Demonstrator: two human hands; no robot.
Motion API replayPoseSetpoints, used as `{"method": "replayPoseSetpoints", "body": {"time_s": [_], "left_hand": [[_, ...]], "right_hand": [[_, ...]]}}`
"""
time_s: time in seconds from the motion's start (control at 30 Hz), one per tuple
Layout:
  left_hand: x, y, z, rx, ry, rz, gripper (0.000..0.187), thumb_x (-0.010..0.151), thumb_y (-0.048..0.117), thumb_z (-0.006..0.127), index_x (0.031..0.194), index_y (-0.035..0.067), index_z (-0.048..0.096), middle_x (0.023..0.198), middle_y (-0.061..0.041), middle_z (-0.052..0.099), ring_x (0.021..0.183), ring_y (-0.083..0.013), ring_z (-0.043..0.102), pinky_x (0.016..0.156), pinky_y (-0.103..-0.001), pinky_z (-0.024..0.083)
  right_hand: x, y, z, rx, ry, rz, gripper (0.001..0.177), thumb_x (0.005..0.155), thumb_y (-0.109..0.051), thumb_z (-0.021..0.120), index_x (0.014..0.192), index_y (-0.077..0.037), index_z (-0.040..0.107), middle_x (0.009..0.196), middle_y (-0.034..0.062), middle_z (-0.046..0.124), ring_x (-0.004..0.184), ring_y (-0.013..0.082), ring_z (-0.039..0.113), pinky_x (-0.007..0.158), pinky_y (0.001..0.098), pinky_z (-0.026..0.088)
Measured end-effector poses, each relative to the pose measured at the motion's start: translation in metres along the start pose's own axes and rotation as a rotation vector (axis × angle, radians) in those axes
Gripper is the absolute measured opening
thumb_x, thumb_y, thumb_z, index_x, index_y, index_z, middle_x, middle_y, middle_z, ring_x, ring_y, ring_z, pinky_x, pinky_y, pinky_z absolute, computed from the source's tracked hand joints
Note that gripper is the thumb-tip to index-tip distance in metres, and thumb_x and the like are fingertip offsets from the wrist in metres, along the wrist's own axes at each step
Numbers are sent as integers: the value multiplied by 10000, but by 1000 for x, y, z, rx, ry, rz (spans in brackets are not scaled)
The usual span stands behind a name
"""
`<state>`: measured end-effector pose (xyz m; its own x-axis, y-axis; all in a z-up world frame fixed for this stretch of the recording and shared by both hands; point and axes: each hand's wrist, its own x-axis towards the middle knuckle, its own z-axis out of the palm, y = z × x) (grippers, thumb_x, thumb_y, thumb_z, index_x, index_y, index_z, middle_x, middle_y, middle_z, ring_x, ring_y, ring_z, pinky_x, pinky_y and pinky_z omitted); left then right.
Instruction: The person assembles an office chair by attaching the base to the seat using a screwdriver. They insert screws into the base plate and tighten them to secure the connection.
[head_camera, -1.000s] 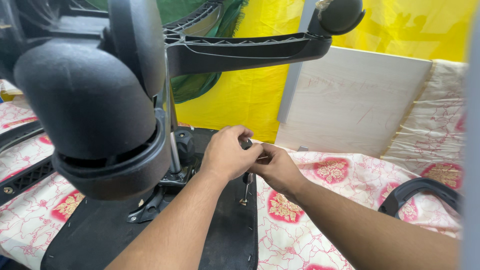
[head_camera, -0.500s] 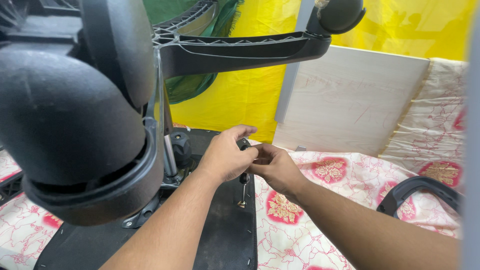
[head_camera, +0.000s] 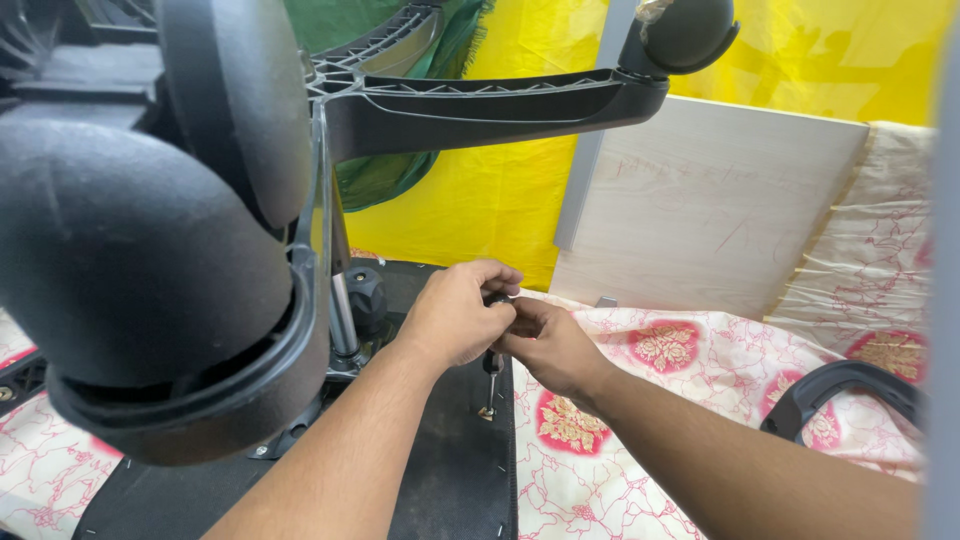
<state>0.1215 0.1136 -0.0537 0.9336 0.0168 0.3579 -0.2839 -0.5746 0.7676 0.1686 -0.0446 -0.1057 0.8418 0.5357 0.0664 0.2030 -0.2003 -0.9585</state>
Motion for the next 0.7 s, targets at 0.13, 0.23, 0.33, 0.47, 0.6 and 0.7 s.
{"method": "replayPoseSetpoints", "body": {"time_s": [0.13, 0.23, 0.33, 0.47, 0.6, 0.7], "left_hand": [[-4, 11, -3, 163, 24, -138, 510, 762, 289, 777, 1238, 117, 711, 1153, -99, 742, 1052, -237, 722, 930, -346, 548], [-6, 18, -5, 252, -21, -229, 516, 774, 361, 824, 1214, 113, 721, 1105, -83, 763, 1033, -223, 739, 918, -340, 569], [-4, 16, -2, 198, -42, -189, 449, 774, 259, 777, 1191, 98, 736, 1111, -68, 771, 1031, -209, 755, 919, -324, 577], [0, 5, 4, 54, -44, -43, 444, 753, 138, 684, 1192, 84, 731, 1111, -50, 791, 1053, -195, 757, 920, -312, 577], [-4, 10, 8, 68, -10, 2, 503, 760, 132, 697, 1262, 99, 713, 1189, -79, 738, 1105, -223, 715, 941, -329, 544], [-7, 24, 11, 246, 19, -207, 492, 802, 323, 788, 1234, 107, 694, 1142, -84, 737, 1083, -219, 717, 930, -341, 549]], "right_hand": [[-2, -6, 0, -93, 55, 45, 354, 802, -147, 797, 1111, -20, 679, 1015, 79, 766, 919, 136, 698, 850, 301, 544], [-6, -11, 1, -158, 93, 96, 405, 797, -118, 823, 1138, 1, 640, 1013, 118, 729, 906, 168, 679, 840, 323, 547], [-8, -12, -1, -97, 46, 39, 442, 783, -93, 807, 1180, -9, 631, 1046, 97, 740, 955, 149, 694, 876, 306, 551], [-9, -6, -4, 141, -26, -49, 443, 821, -107, 715, 1256, -61, 643, 1105, 25, 738, 1013, 111, 688, 914, 291, 547], [-10, -2, -8, 8, 8, -19, 363, 852, -142, 755, 1187, -19, 688, 1037, 61, 757, 957, 133, 686, 875, 301, 538], [-12, -2, -10, -158, 49, 44, 349, 842, -151, 800, 1136, 15, 710, 1014, 85, 748, 927, 148, 670, 850, 315, 534]]}}
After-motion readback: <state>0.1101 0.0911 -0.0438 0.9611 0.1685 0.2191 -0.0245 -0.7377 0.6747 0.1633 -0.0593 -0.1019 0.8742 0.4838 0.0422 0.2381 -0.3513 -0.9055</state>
